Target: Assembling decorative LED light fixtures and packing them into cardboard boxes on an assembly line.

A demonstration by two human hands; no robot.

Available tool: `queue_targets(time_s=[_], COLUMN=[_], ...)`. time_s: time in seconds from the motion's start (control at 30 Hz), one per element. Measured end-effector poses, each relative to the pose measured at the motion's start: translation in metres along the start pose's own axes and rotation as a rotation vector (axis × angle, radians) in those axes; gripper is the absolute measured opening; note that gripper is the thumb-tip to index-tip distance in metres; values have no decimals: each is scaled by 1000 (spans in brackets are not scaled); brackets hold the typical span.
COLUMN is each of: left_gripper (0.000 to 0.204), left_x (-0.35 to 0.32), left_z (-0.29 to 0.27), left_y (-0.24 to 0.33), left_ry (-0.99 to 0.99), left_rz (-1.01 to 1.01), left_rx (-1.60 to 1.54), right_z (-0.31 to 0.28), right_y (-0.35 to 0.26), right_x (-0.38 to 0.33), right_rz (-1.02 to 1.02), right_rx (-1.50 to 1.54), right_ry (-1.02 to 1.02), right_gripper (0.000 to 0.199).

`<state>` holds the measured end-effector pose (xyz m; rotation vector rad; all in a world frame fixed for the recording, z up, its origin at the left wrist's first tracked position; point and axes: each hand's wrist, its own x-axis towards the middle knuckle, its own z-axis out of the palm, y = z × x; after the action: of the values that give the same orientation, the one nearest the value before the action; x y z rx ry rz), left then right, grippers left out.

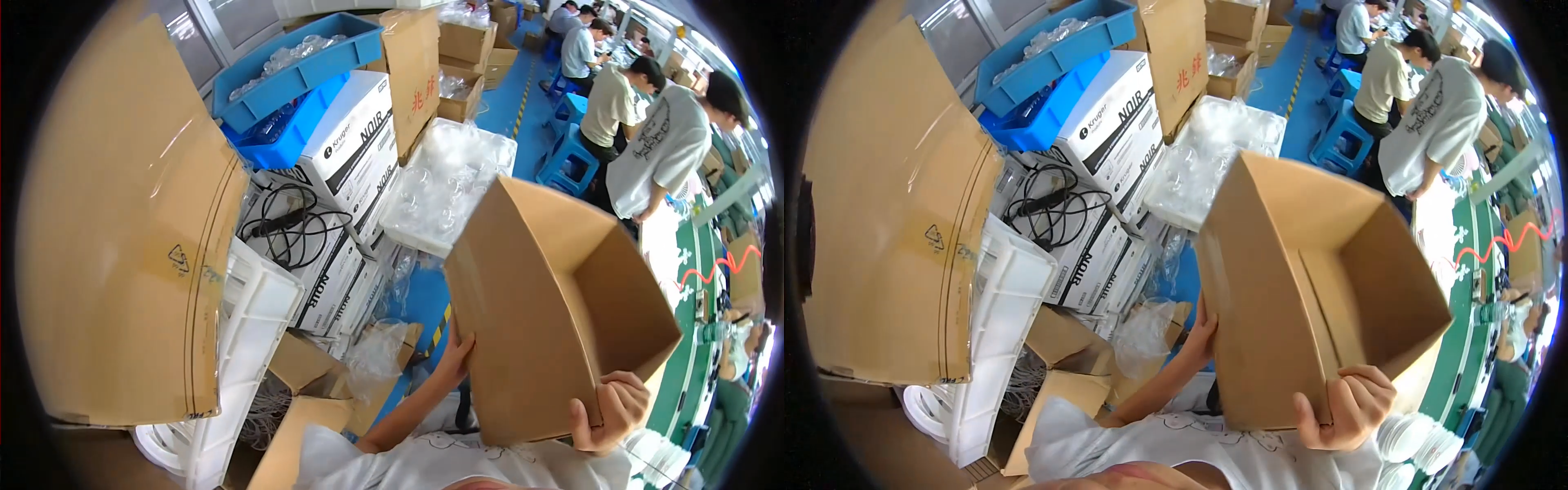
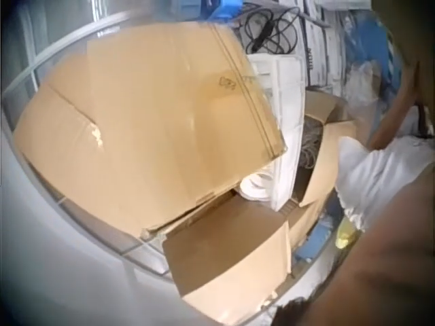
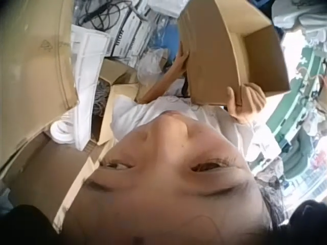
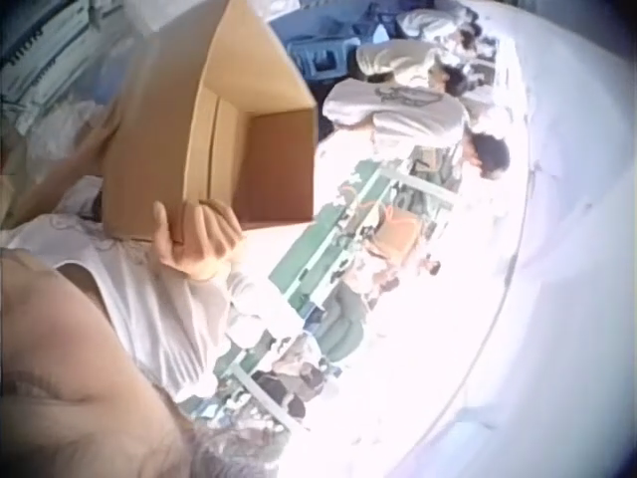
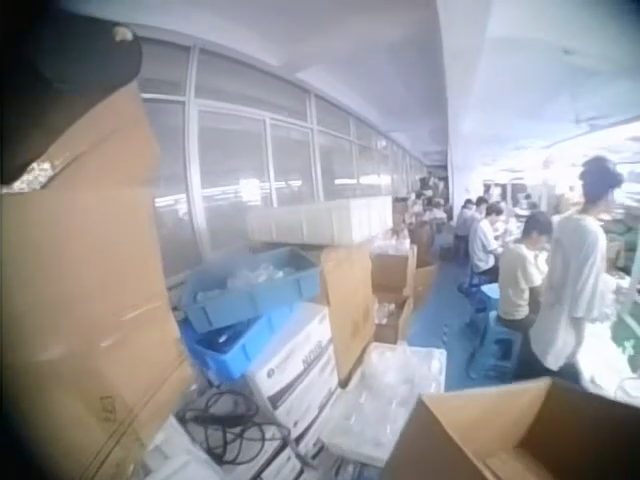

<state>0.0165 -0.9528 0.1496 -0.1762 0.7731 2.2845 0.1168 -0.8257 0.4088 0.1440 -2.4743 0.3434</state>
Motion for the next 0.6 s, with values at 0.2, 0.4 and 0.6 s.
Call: queue_targets(time_s=[0.2, 0.4, 0.6], left_gripper=[73, 47, 57], left_x=[20, 72, 104], left_z=[7, 49, 163], left_y=[13, 57, 182], left_ry=[-633, -737, -767], left_rz=[-278, 2, 461], left_rx=[-410, -404, -272], right_z=[-30, -75, -104], right_y=[-49, -50, 11], right_x=[20, 49, 158], right_rz=[-404, -772, -550], right_rx=[-247, -405, -514], right_ry=[142, 25, 66], right_gripper=[36, 46, 36])
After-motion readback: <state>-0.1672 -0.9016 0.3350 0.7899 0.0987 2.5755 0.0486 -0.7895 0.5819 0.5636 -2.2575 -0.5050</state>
